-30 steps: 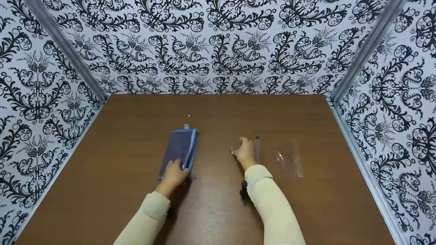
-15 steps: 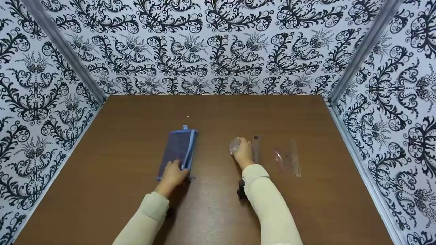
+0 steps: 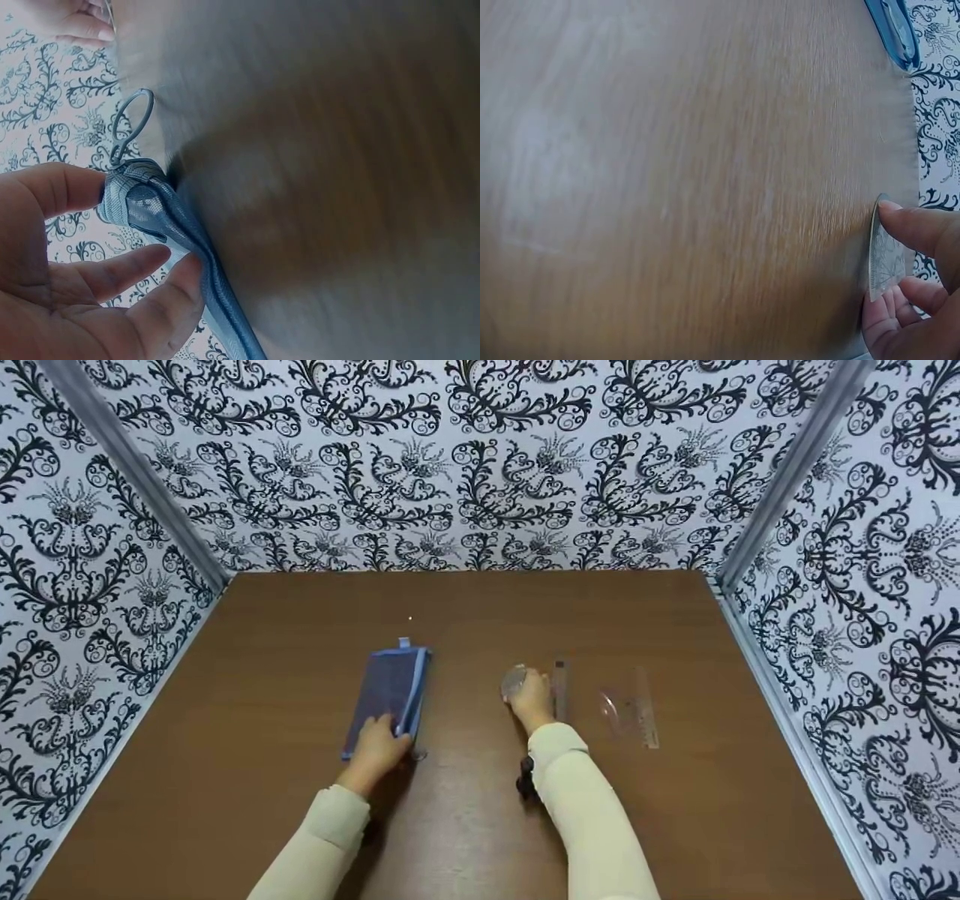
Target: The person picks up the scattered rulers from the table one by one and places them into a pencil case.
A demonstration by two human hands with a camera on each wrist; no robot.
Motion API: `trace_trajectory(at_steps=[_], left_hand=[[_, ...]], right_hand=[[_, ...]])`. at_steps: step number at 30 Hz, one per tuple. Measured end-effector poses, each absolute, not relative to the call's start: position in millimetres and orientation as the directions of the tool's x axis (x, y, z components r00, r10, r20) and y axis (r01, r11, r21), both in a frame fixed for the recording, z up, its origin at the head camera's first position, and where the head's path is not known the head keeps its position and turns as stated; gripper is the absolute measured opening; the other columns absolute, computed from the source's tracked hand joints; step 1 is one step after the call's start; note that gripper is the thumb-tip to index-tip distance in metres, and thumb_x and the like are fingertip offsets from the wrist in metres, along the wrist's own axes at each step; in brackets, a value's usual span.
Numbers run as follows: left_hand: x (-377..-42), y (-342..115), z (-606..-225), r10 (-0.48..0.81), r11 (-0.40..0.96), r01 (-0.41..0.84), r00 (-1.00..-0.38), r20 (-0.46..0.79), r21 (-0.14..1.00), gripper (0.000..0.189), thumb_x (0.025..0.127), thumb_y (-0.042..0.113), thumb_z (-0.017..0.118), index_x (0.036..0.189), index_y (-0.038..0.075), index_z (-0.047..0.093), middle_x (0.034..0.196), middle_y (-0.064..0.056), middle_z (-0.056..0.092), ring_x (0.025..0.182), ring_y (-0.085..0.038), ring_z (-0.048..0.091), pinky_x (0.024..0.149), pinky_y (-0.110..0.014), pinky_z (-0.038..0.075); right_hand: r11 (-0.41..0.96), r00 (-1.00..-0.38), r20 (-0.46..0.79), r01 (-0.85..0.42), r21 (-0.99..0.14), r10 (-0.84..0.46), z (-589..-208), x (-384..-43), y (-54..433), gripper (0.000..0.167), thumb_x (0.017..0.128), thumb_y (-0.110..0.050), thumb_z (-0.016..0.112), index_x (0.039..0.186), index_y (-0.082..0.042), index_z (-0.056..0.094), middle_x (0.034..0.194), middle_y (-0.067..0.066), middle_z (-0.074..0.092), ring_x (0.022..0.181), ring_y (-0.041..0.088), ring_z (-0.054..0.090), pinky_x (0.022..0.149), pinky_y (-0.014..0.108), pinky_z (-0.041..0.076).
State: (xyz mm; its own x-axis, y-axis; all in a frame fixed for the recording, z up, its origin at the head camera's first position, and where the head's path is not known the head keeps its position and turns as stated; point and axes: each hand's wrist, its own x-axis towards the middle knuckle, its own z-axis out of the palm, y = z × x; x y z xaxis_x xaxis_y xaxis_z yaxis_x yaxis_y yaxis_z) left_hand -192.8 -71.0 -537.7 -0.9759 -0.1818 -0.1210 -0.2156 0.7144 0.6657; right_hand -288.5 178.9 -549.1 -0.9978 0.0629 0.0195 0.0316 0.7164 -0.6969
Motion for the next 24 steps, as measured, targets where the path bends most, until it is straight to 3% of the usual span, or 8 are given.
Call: trace_trajectory(at_steps=[7,13,24], left_hand=[[-191.9,-72.7,-539.4,-0.180,0.706,-0.220,-0.975,-0.130,0.673,0.056,0.085,0.020,0.067,0.132,-0.007,0.051,0.128,-0.027,0.047,0.118,-0.041,0.046,0.095,-0.050,0.044],[-190.7,-74.5,-540.0,-0.179,0.704,-0.217,-0.976,-0.128,0.677,0.055,0.085,0.020,0.068,0.130,-0.007,0.052,0.125,-0.027,0.048,0.116,-0.041,0.047,0.093,-0.050,0.045],[-193.7,-72.3,-538.1,-0.178,0.713,-0.212,-0.977,-0.119,0.669,0.055,0.085,0.020,0.067,0.130,-0.007,0.052,0.125,-0.027,0.049,0.115,-0.041,0.048,0.094,-0.050,0.045]], right_hand=[[0.687,-0.999,-0.020,0.047,-0.725,0.047,-550.5,-285.4,179.8,0.045,0.082,-0.003,0.065,0.121,0.017,0.053,0.113,0.035,0.059,0.106,0.047,0.057,0.091,0.053,0.046],[0.663,-0.998,-0.007,0.045,-0.748,0.060,-553.1,-286.4,178.5,0.052,0.075,0.001,0.072,0.122,0.016,0.054,0.112,0.034,0.060,0.105,0.045,0.059,0.090,0.052,0.047],[0.649,-0.996,0.004,0.052,-0.759,0.085,-550.1,-290.1,176.3,0.054,0.075,0.004,0.073,0.124,0.014,0.054,0.118,0.033,0.059,0.109,0.045,0.058,0.094,0.050,0.045]])
